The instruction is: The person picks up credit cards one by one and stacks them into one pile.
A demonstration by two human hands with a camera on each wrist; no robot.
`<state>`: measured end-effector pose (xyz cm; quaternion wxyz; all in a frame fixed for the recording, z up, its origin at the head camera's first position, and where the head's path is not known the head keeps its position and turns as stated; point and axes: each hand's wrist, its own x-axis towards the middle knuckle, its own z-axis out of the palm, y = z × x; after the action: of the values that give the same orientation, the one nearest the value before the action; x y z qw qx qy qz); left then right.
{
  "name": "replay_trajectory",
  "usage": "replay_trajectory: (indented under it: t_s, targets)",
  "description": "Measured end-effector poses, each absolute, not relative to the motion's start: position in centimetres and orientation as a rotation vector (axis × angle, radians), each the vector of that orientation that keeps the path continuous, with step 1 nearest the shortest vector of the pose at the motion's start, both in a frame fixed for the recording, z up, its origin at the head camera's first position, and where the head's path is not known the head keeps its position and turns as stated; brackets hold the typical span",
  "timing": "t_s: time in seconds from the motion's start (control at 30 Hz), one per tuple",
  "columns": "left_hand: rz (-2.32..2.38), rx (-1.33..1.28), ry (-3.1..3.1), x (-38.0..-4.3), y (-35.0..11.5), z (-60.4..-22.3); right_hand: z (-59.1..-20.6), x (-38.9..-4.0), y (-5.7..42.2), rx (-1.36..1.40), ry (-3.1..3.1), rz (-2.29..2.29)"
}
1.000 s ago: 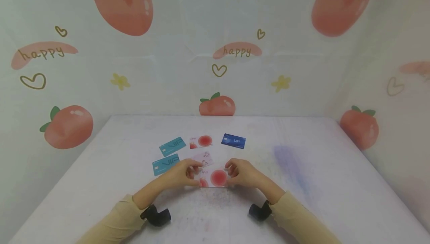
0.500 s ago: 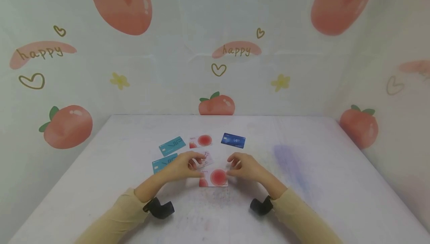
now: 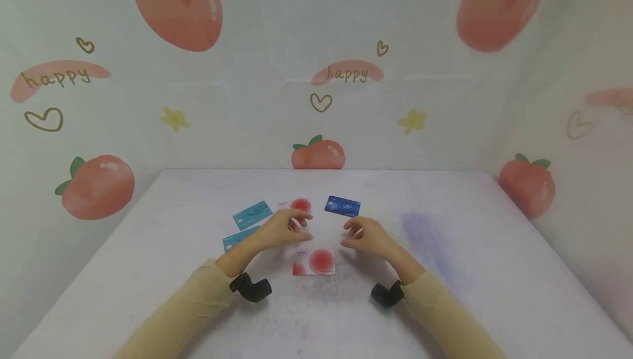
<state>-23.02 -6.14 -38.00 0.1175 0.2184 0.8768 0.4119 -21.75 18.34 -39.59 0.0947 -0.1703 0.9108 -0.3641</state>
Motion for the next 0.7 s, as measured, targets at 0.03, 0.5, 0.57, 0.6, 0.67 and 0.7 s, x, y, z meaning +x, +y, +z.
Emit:
replay_trajectory:
  t_s: [0.03,0.5,0.57,0.6,0.67,0.7]
  targets:
    - [1.206,0.617,2.566,-23.3,-6.1,-38.0,-39.6,-21.9,18.5,-0.497,2.71,-1.079]
    - [1.199,0.568,2.654,-26.2,-5.0,-38.3,-40.2,-24.5,19.9,-0.366,2.797,-1.125]
    - [1.194,0.544,2.658,-26.6,-4.7,-38.4,-40.3,-24.8,20.1,-0.334,2.805,-1.123]
    - [1.187,0.537,2.663,-26.9,-4.6,-38.5,-40.3,-25.0,20.1,-0.319,2.808,-1.119]
    - [1.184,0.516,2.663,-27.3,-4.2,-38.7,-40.4,-25.3,20.2,-0.283,2.809,-1.115]
    - [1.187,0.509,2.659,-27.5,-4.0,-38.8,-40.4,-25.5,20.2,-0.264,2.81,-1.113]
